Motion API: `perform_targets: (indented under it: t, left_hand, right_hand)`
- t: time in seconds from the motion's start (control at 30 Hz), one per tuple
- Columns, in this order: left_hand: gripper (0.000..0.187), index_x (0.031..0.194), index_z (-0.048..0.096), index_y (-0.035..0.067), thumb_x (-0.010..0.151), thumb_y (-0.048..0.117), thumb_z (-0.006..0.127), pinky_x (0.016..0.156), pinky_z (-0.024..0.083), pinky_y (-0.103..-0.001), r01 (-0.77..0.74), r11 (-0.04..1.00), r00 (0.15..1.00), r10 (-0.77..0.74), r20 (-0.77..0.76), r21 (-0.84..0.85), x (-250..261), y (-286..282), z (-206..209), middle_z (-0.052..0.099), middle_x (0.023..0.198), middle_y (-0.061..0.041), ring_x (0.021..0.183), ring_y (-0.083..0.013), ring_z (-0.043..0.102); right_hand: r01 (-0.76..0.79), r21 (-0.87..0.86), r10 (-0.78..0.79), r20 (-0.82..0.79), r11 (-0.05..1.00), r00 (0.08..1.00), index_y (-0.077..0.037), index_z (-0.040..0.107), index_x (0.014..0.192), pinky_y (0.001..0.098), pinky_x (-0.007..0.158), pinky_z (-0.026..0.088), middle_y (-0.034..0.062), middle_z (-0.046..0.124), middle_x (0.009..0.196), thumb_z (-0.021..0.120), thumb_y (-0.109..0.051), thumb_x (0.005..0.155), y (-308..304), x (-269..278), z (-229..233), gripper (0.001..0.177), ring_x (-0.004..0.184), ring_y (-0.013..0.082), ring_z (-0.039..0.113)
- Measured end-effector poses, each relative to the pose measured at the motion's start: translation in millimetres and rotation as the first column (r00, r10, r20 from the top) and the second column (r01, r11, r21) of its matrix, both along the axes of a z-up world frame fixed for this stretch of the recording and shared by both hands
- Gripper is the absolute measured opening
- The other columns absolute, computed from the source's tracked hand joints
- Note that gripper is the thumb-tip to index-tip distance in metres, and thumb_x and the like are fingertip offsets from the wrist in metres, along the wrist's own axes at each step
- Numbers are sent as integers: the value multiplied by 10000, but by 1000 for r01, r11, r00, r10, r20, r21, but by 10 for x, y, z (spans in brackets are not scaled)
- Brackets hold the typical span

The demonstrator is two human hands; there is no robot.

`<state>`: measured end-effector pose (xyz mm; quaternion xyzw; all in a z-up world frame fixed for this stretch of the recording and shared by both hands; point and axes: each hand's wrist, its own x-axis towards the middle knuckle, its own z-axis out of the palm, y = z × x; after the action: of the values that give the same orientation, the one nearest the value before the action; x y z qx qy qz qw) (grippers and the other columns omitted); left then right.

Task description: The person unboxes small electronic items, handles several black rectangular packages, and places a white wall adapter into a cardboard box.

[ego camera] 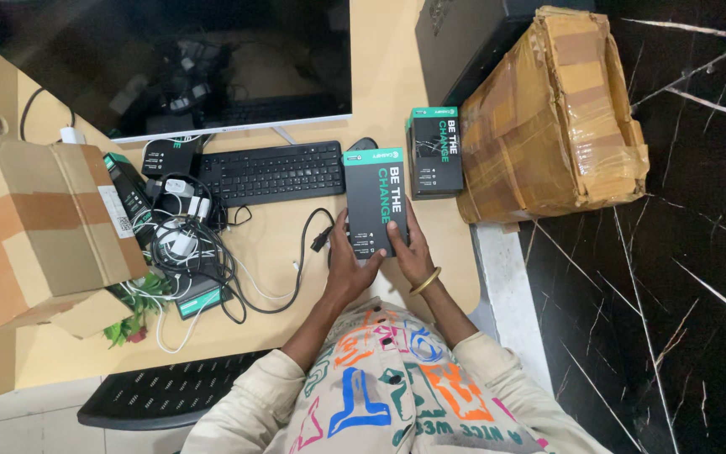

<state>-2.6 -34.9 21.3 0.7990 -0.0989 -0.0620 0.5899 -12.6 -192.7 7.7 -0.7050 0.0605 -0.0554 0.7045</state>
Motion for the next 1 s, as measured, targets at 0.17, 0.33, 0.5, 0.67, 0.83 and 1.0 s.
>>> perform_targets:
  t: [0.17, 0.33, 0.5, 0.67, 0.83, 1.0]
  left_hand:
    - [1076, 1568, 158, -27, 764, 140, 853, 1087, 426, -458, 35, 999, 999, -35, 3, 25, 8, -69, -27, 380, 1442, -273, 1311, -382, 447]
    - [1033, 1545, 164, -26, 756, 129, 813, 1035, 515, -415, 12, 989, 996, -25, -84, -146, 80, -194, -79, 420, 1411, -254, 1287, -343, 524]
    - [907, 1561, 135, -35, 931, 228, 731, 1087, 447, -378, -226, 913, 974, 216, -68, -341, 401, -383, -93, 489, 1434, -251, 1307, -294, 533]
    - [734, 1527, 343, -14, 983, 331, 694, 1112, 427, -376, -452, 848, 891, 413, -187, -277, 814, -505, -76, 533, 1428, -233, 1325, -281, 530]
    - [688, 1546, 332, 20, 1015, 366, 601, 1123, 411, -378, -483, 818, 870, 407, -279, -312, 1021, -737, -15, 477, 1482, -232, 1353, -296, 507]
    - [682, 1613, 236, 15, 1064, 292, 532, 1185, 317, -383, -304, 843, 952, 253, -171, -443, 1020, -1130, -167, 371, 1604, -236, 1466, -309, 385]
  right_hand:
    - [15, -16, -16, -58, 1000, 998, 5, 279, 1612, 326, 1156, 380, 166, 496, 1533, 552, -342, 1047, -91, 4, 48, 717, 1408, 208, 467]
    - [-34, 27, 34, -13, 999, 999, 15, 277, 1609, 332, 1171, 354, 163, 487, 1543, 546, -338, 1058, -198, 49, 53, 708, 1411, 207, 452]
    - [-188, -45, 184, -75, 981, 980, 6, 309, 1608, 322, 1176, 337, 136, 509, 1533, 537, -321, 1059, -381, 62, 144, 679, 1410, 186, 444]
    - [-297, 3, 295, -119, 955, 948, -20, 324, 1603, 293, 1114, 417, 115, 508, 1534, 615, -257, 1032, -578, 70, 191, 683, 1367, 165, 488]
    - [-46, 290, 131, -281, 956, 951, -65, 351, 1569, 359, 833, 608, 122, 611, 1299, 640, -257, 970, -619, -16, 193, 691, 1064, 205, 666]
    - [82, 399, 11, -226, 913, 974, -41, 379, 1506, 434, 848, 658, 146, 621, 1301, 640, -286, 999, -685, 36, -86, 621, 1043, 244, 720]
